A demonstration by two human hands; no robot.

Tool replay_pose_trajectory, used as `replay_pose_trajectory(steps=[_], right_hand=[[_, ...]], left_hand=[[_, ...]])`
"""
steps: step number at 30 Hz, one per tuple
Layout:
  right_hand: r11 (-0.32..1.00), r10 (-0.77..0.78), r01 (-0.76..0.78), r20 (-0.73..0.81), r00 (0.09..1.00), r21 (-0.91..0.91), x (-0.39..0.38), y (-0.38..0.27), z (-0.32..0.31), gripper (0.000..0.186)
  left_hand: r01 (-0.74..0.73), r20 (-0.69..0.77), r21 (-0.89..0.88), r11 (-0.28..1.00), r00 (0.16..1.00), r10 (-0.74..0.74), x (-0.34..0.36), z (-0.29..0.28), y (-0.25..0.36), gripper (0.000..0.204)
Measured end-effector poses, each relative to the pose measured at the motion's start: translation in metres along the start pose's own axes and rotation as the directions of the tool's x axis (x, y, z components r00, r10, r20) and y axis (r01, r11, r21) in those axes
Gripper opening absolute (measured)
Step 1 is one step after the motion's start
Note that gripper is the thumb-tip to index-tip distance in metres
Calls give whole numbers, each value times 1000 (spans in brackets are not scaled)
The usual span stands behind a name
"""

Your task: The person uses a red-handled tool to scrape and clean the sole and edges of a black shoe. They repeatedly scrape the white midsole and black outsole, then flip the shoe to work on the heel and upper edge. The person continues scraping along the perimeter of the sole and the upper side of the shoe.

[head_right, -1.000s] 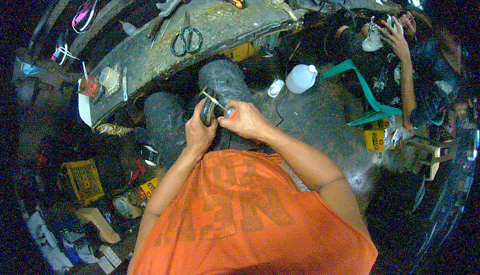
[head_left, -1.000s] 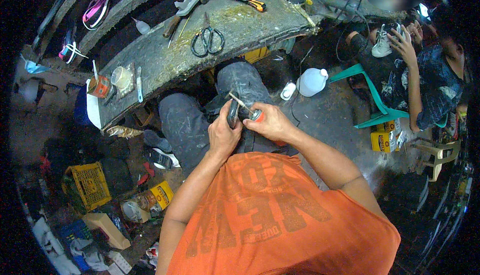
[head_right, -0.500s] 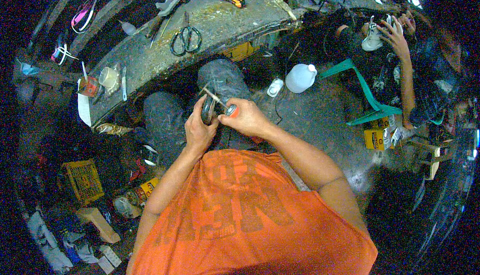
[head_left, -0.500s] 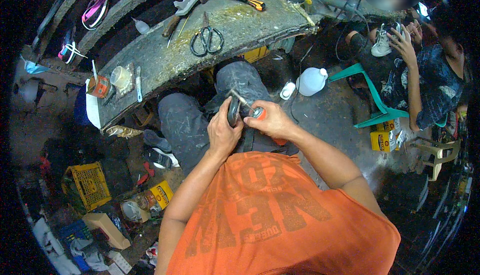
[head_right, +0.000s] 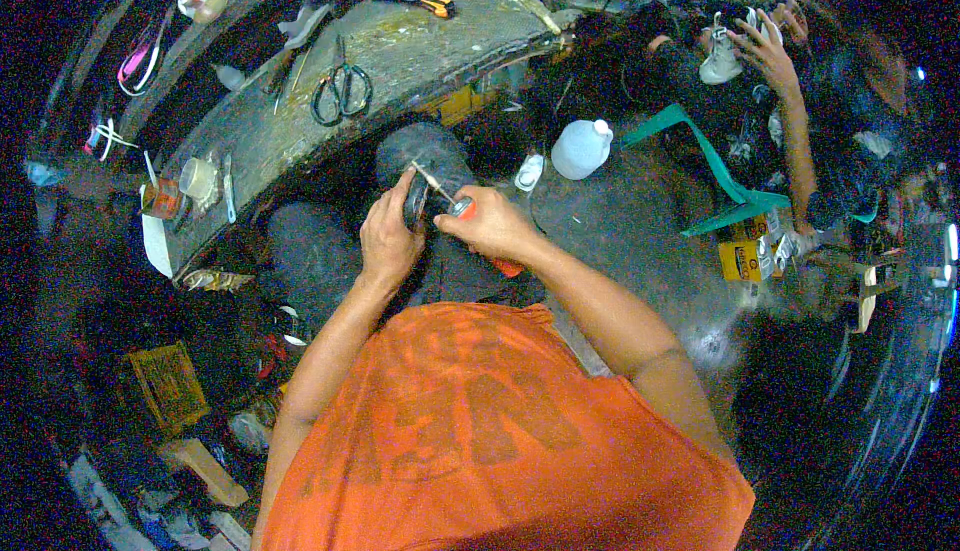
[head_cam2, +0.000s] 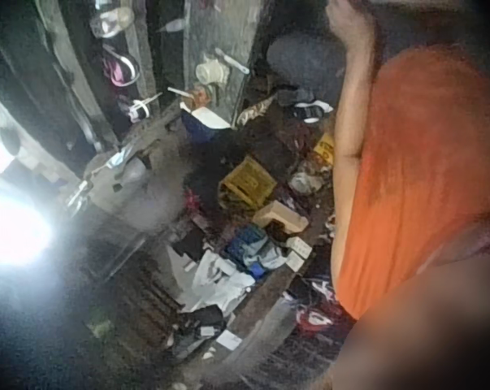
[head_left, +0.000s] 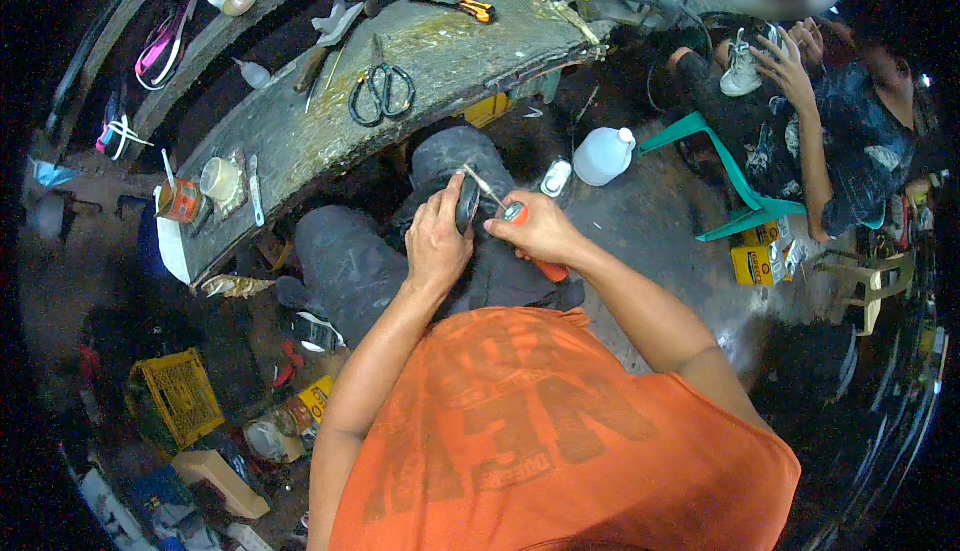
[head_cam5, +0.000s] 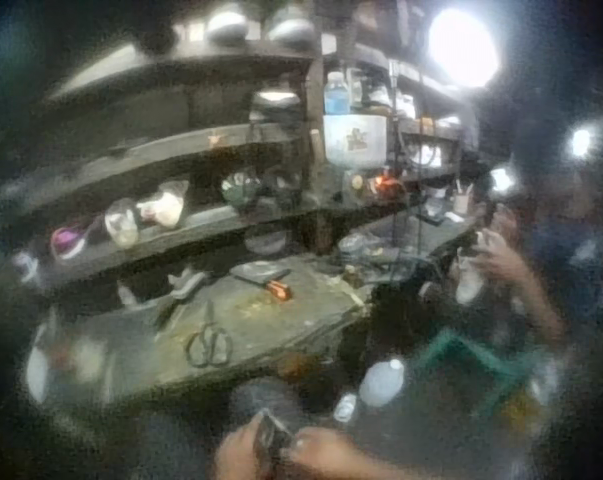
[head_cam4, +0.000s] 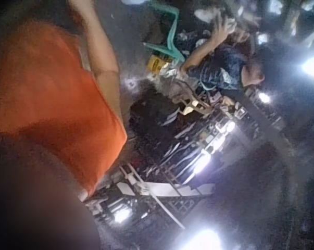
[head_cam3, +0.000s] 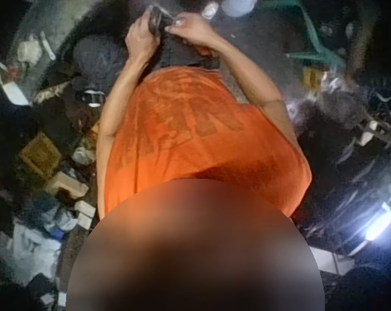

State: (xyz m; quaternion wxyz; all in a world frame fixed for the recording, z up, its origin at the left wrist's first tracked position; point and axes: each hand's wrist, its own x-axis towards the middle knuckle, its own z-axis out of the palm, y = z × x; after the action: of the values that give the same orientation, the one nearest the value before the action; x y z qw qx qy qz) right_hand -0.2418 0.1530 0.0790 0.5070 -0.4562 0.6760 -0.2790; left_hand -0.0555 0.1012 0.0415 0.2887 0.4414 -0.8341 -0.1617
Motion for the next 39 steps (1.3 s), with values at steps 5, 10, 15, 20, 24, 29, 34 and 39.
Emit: replay_pose_trajectory(steps=[5,10,15,20,24,29,34,39], right_hand=[[998,-30,30,-3,1000,-48,5,8,0,45],[991,-71,62,-75,995,-116,3,19,1,51],[977,-146,121,-138,980,-177,-2,21,2,50],[966,-175,139,-157,972,-220,-5,20,2,51],[967,-163,129,-144,976,-220,-8,22,3,49],[949,-259,210,-200,945,-236,-11,18,5,45],[990,-26,39,-99,995,133,-5,6,-15,32],[894,106,-101,14,994,437,3,5,-20,30]], left_hand=[[9,56,28,1000,998,-10,3,-3,2,83],[14,128,73,997,992,-24,8,-3,6,80],[-1,159,92,996,987,-14,13,-2,7,73],[-26,182,127,992,983,2,15,1,6,71],[-41,202,114,993,979,18,19,-2,10,69],[-4,308,180,984,950,-53,31,-20,23,64],[-90,325,265,960,946,-1,54,-44,27,47],[56,204,116,992,976,-79,56,-24,19,51]])
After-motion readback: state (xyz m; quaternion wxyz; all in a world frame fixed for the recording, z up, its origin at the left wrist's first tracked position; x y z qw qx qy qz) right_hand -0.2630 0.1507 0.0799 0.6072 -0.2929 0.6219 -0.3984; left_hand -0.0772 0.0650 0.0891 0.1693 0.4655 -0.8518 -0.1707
